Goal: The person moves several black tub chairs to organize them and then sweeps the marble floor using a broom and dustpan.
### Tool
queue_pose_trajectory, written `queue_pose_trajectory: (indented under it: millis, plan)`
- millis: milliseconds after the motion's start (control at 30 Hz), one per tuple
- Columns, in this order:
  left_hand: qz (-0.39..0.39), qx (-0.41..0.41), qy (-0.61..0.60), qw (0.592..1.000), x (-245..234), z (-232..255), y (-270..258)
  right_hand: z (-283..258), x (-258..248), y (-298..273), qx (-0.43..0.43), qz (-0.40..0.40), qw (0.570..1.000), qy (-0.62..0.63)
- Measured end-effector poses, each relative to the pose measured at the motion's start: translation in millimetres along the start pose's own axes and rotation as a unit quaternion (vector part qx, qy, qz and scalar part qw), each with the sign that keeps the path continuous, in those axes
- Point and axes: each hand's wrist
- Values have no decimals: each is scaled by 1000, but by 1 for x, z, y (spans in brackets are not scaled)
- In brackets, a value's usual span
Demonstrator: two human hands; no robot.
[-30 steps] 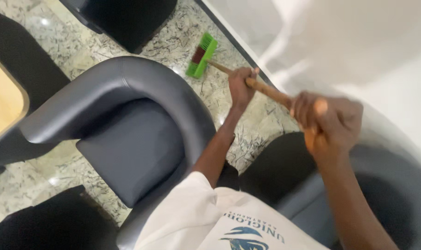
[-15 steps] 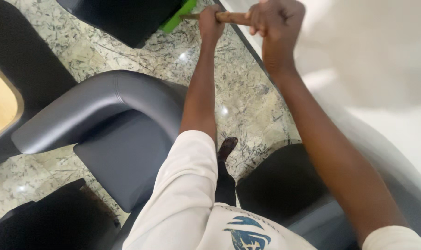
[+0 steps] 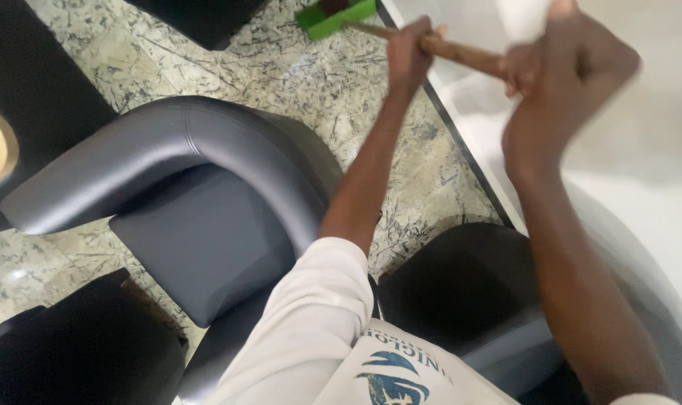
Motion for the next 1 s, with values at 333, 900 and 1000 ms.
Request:
queue_pose_trajectory:
  millis: [333, 900, 1000]
  plan:
    - [-30, 30, -147, 988, -12, 78, -186, -182, -20, -42, 121, 37, 983, -129]
    - [-5, -37, -237, 971, -74, 47, -135, -85, -85, -59, 23, -134, 973, 186]
    - [155, -21, -91, 983, -109, 1, -79, -41, 6, -64, 116, 62, 957, 258]
Point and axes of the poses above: each hand's wrist, its own y-axis towards the middle knuckle, its own x-axis out of the palm, z = x × y, and after that the axes turned 10 degrees about -x, right-handed
